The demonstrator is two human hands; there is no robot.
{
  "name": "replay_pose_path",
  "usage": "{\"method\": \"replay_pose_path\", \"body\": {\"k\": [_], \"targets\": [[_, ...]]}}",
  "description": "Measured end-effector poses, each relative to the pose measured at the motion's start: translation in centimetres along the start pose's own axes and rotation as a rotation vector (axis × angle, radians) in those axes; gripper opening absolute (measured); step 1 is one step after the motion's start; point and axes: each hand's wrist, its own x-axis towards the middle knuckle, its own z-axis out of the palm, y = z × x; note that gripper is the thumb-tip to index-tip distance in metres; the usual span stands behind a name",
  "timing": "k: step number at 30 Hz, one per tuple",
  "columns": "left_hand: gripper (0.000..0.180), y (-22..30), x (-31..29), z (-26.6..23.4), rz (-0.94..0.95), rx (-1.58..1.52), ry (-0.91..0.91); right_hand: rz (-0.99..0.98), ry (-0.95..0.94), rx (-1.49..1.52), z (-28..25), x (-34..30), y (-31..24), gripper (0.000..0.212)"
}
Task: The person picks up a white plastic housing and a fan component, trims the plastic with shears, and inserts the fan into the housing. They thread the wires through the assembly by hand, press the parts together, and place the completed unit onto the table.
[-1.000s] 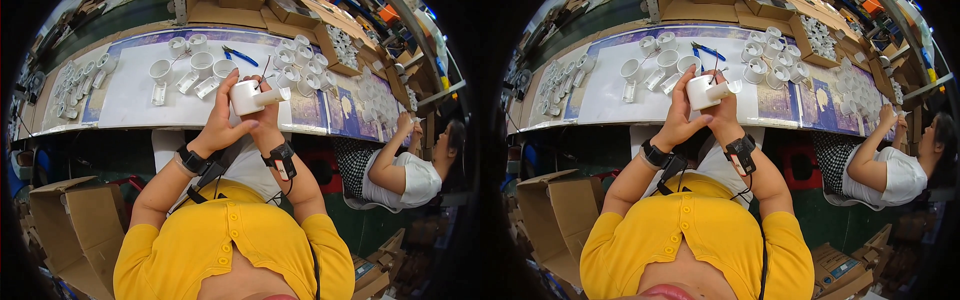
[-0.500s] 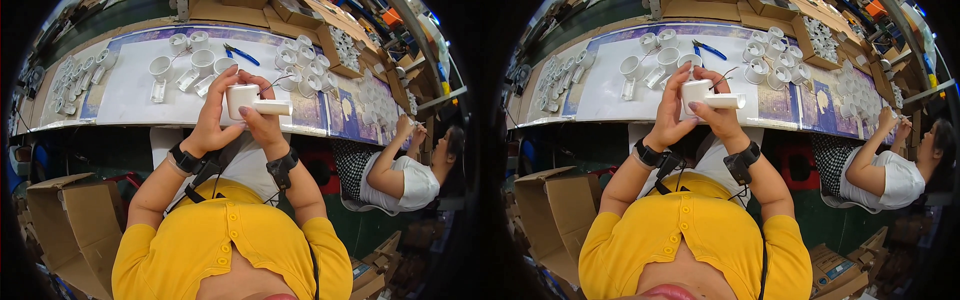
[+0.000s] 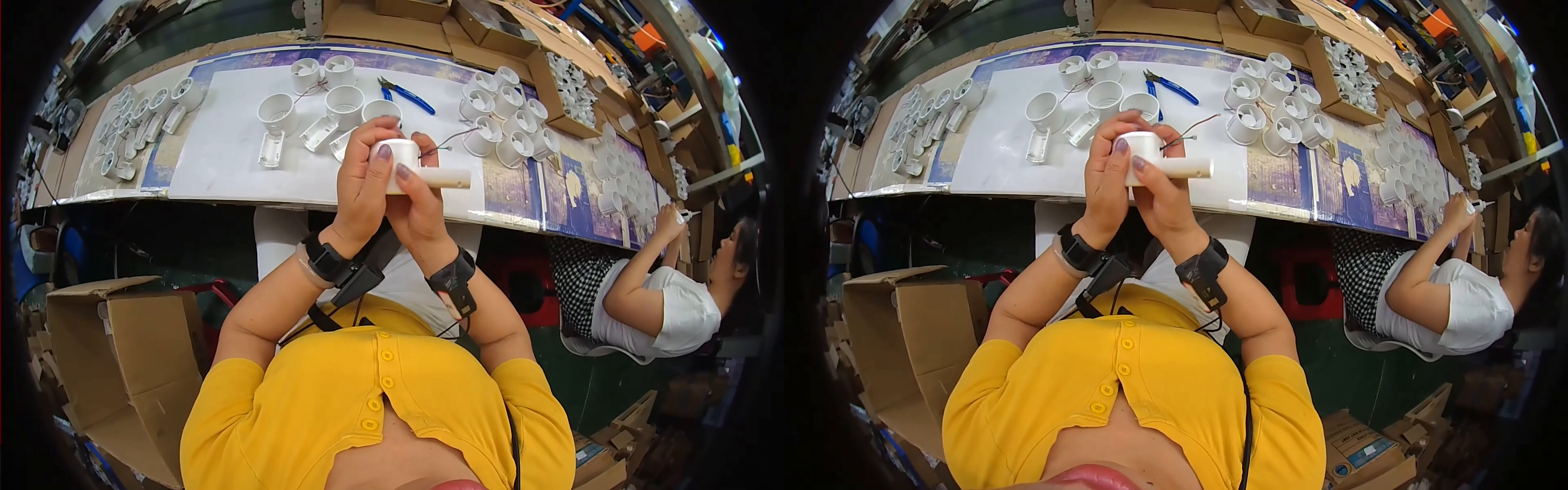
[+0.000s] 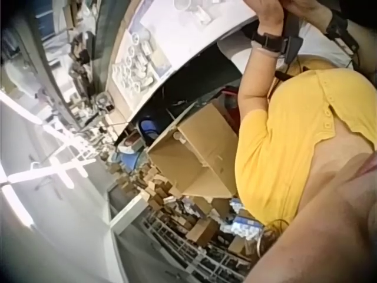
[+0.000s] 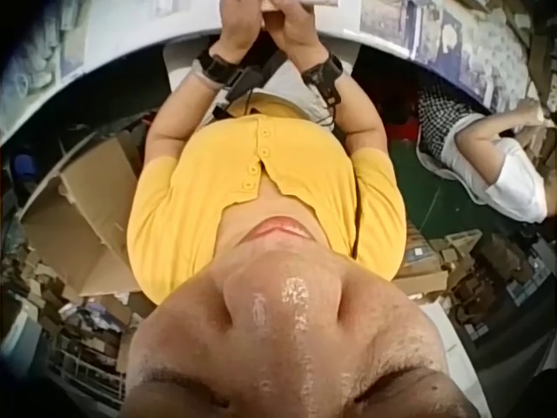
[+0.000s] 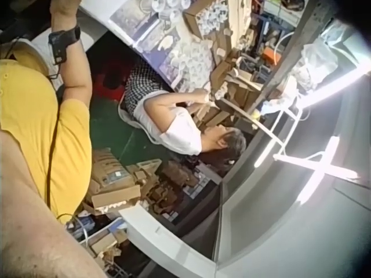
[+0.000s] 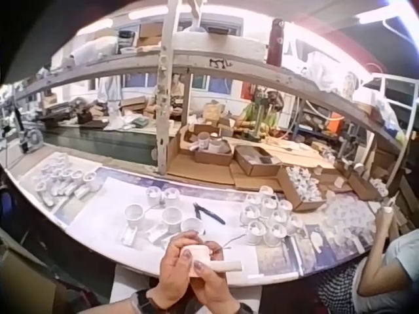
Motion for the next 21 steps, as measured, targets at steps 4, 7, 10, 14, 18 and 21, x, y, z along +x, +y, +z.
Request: {"method": "replay_pose_path", "body": {"k": [4,7,10,14,18,21], "targets": [[0.044,2.1,0.8,-0.1,0.254,0.425,-0.076,0.086,0.018,0.151,0.4,0.9,-2.3,0.052],[0.056,1.7,0.9,-2.0,0.301,0.672,-0.184,0.126,0.042,0.122,-0.2,0.7,-2.9,0.053],[0.061,1.6,1.0,-2.6,0.295,0.728,-0.227,0.147,0.067,-0.047,-2.1,0.9,-3.0,0.053],[0.062,1.9,0.9,-2.9,0.204,0.617,-0.235,-0.381,0.252,-0.664,-1.6,1.6,-3.7,0.04],[0.064,2.4,0.8,-2.3,0.154,0.654,-0.294,-0.511,0.02,-1.028,-0.3,1.5,-3.9,0.032],[0.067,2.6,0.5,-1.6,0.151,0.649,-0.339,-0.559,-0.153,-1.198,0.3,1.4,-3.3,0.027]]}}
